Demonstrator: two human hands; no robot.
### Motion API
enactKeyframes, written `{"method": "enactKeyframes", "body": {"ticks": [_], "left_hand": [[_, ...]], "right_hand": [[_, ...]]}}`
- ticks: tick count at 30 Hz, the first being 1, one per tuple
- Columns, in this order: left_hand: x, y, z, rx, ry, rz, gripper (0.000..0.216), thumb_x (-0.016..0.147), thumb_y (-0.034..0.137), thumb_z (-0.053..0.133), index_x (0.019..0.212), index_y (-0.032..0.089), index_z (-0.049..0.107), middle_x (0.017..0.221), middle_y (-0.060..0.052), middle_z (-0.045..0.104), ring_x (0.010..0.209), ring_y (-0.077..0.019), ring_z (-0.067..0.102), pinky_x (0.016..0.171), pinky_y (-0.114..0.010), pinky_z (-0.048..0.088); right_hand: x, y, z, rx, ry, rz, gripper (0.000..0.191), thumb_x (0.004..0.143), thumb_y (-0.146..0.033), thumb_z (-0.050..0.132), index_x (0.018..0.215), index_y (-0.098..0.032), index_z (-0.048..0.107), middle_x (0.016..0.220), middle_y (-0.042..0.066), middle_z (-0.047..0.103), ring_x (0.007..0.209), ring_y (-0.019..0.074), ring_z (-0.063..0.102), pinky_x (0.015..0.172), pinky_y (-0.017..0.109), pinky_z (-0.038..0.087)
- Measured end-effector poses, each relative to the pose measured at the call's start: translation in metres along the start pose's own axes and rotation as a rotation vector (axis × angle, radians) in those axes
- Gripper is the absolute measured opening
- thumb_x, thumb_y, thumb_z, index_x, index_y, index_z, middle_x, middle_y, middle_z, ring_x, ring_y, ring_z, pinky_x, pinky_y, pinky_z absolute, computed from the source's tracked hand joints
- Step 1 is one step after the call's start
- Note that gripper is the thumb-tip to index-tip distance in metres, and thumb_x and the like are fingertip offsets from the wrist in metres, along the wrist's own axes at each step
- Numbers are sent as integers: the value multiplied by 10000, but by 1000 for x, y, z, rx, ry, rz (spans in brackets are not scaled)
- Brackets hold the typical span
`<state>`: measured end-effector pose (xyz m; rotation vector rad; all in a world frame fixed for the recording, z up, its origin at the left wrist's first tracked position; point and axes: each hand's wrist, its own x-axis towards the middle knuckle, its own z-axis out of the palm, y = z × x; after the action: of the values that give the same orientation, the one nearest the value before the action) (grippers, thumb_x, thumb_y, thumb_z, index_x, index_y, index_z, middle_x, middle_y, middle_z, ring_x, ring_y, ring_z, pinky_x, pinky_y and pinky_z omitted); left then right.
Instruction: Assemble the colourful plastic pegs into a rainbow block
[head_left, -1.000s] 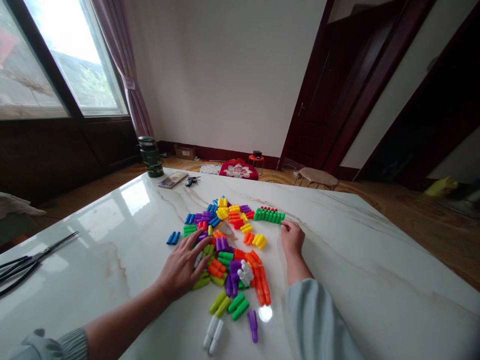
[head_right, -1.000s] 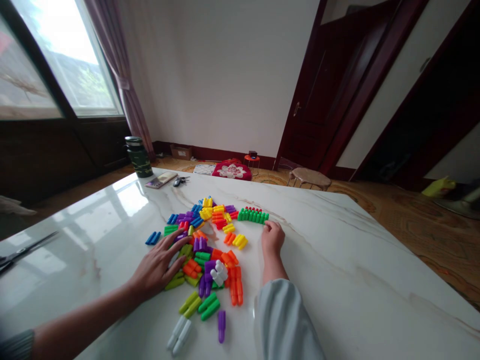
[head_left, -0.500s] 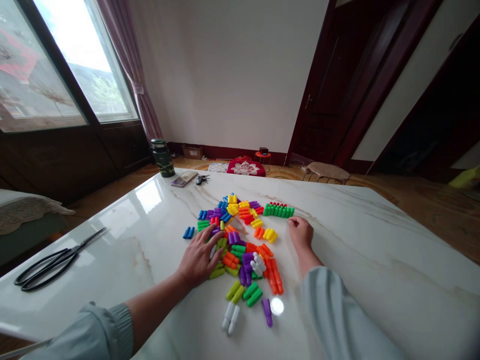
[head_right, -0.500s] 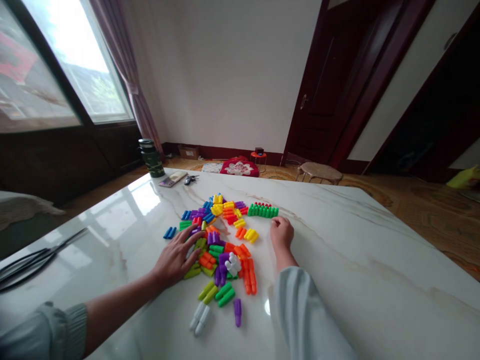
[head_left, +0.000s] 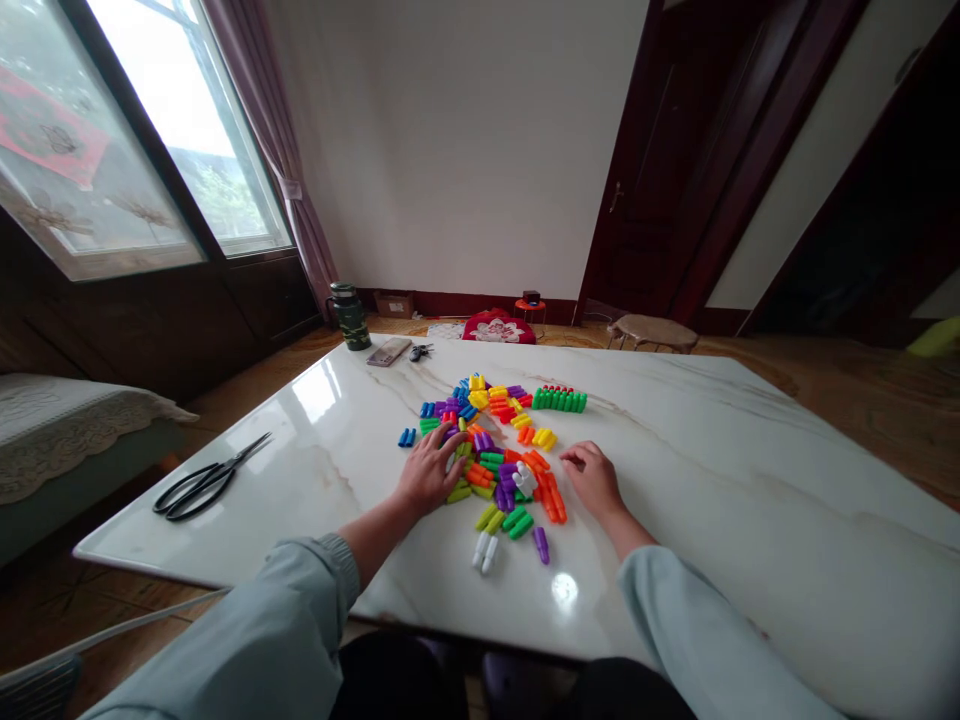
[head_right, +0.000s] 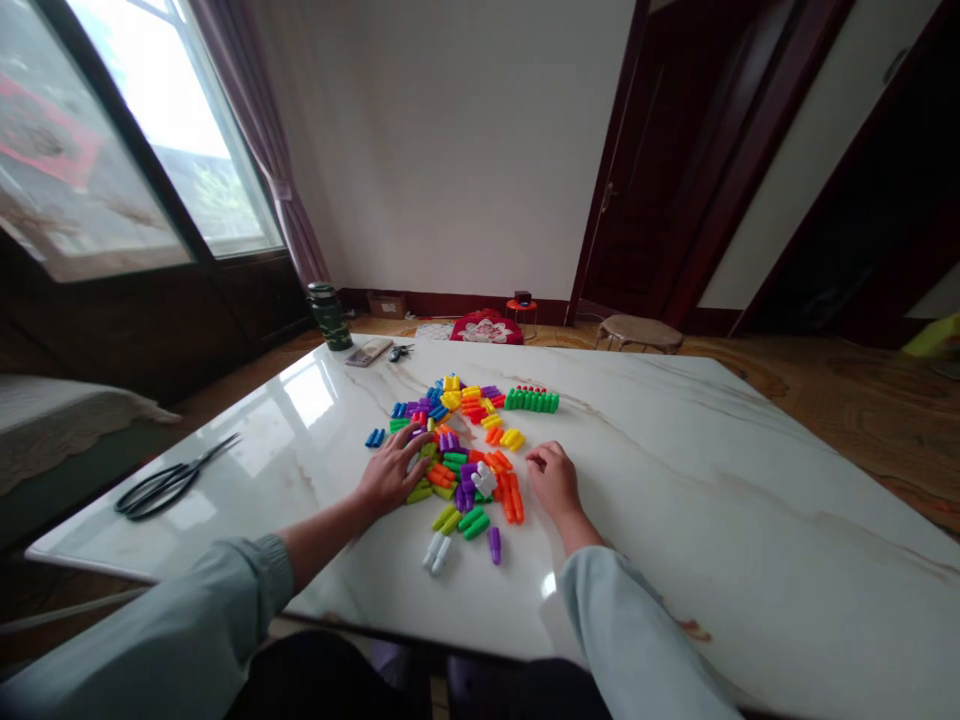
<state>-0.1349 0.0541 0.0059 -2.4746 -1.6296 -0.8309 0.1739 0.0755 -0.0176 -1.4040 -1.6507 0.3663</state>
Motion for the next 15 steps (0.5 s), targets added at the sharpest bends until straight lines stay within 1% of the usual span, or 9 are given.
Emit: {"method": "enactKeyframes", "body": {"ticks": [6, 9, 12, 13, 15], "left_hand": [[-1, -6, 7, -48, 41, -13, 401, 950, 305, 397, 1320, 245, 539, 1407, -111, 464, 1259, -271, 476, 1060, -477, 399], [-2, -7, 7, -79, 69, -67, 409, 955, 275, 391, 1344, 256, 516, 1452, -112, 417, 1277, -268, 470, 1048, -464, 417], [0, -4, 2, -93, 110, -151, 389, 947, 300, 435, 1319, 277, 546, 1495, -103, 364, 1334, -302, 409, 1057, -524, 386], [4, -1, 0, -105, 134, -189, 373, 940, 324, 457, 1292, 277, 573, 1487, -104, 379, 1338, -316, 400, 1060, -554, 366], [15, 9, -2, -190, 179, -252, 331, 926, 377, 487, 1199, 271, 643, 1415, -104, 474, 1300, -321, 439, 1062, -581, 343]], "right_hand": [[2, 8, 3, -44, -5, -37, 145, 719, -221, 506, 720, -194, 649, 826, 34, 596, 709, 162, 589, 734, 311, 509], [2, 12, 5, -69, -9, -55, 150, 733, -234, 493, 735, -196, 639, 834, 35, 594, 700, 160, 590, 725, 305, 502], [3, 13, 5, -88, -11, -69, 148, 743, -244, 485, 735, -200, 626, 826, 33, 595, 695, 161, 594, 717, 303, 493], [3, 13, 5, -95, -11, -73, 146, 745, -246, 484, 734, -202, 623, 824, 32, 595, 694, 162, 596, 716, 304, 491], [4, 13, 5, -105, -12, -80, 143, 749, -245, 481, 730, -204, 616, 824, 30, 595, 692, 163, 598, 717, 307, 489]]}}
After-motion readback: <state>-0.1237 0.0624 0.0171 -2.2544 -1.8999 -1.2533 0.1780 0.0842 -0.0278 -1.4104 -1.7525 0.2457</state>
